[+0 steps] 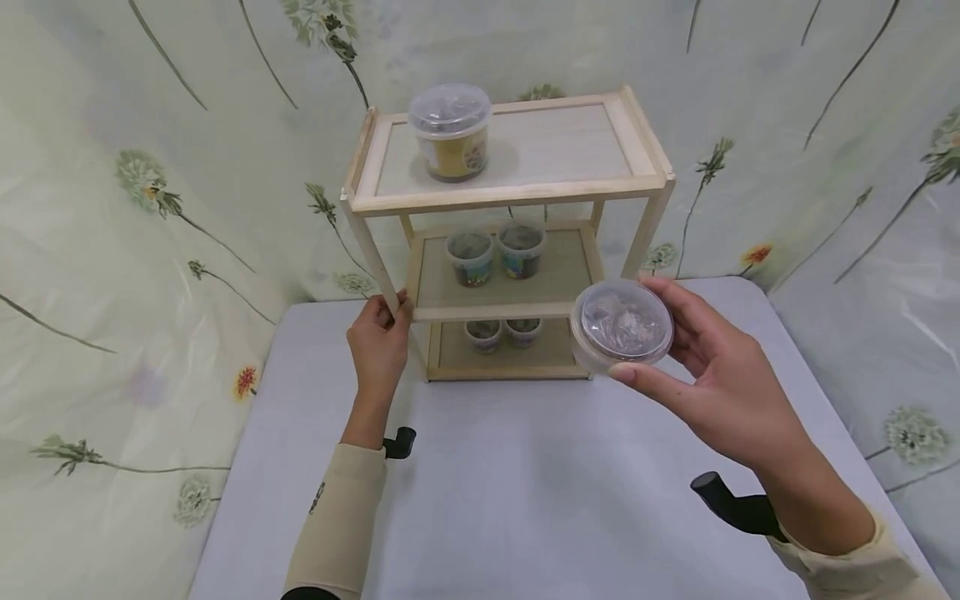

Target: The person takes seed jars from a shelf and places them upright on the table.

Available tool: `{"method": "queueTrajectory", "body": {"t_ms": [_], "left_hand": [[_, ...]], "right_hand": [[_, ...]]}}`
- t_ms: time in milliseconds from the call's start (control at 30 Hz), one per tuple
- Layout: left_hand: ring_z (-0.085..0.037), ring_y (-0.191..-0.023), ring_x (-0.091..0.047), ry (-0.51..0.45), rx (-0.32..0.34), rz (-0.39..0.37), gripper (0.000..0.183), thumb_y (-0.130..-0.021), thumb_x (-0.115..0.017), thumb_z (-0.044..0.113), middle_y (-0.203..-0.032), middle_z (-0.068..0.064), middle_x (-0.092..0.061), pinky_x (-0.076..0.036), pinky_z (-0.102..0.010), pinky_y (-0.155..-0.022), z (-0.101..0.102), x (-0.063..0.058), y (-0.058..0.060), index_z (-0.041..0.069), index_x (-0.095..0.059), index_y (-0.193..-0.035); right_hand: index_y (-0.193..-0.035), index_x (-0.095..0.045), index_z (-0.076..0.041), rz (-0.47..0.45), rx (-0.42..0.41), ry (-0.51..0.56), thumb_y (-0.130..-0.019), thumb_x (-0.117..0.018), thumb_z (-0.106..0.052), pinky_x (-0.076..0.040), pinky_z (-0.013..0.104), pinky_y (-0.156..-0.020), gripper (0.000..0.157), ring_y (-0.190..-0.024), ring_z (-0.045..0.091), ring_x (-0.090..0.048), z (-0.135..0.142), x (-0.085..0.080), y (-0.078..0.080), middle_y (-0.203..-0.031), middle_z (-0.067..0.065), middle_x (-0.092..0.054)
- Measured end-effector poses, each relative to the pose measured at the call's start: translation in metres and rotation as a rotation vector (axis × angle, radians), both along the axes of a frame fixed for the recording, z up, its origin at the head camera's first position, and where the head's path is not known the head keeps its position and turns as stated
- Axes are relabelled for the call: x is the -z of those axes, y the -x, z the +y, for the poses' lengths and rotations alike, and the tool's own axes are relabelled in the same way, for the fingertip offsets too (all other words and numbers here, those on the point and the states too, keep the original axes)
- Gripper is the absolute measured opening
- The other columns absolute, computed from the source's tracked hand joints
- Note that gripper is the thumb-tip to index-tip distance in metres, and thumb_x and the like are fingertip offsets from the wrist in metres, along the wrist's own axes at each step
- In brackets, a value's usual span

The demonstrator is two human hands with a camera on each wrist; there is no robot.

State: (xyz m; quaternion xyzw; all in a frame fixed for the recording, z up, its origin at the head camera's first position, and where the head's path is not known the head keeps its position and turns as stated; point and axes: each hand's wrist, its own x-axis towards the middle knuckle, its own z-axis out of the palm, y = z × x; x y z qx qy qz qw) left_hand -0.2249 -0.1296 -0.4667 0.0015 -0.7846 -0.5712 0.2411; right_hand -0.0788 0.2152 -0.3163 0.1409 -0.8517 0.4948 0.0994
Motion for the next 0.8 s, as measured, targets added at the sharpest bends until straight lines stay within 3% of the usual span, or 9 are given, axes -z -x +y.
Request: {"method": "queueTrajectory", "body": {"t_ms": [200,800], "left_hand": [[-0.017,-0.099,-0.076,-0.007,-0.001,0.005,0.014,-0.100,-0.071,0.014,-0.112,-0.003,-0.079,-0.059,-0.029,-0.082,0.000,0.002,-0.001,0.003,-0.074,-0.109],[-0.017,-0.099,-0.076,-0.037,0.010,0.012,0.012,-0.100,-0.072,0.012,-0.111,-0.003,-0.079,-0.057,-0.022,-0.079,0.000,0.001,0.001,0.003,-0.074,-0.107]], "right_hand": [[-0.158,-0.045,-0.023,-0.036,0.006,0.012,-0.086,-0.087,-0.004,-0.048,0.012,-0.095,0.085,-0.118,0.009,-0.062,0.002,0.010,-0.001,-0.142,0.004,-0.057],[-0.158,-0.044,-0.018,-0.078,0.020,0.016,-0.087,-0.086,-0.005,-0.046,0.011,-0.096,0.084,-0.121,0.008,-0.060,0.007,0.030,-0.005,-0.145,0.006,-0.055]]}}
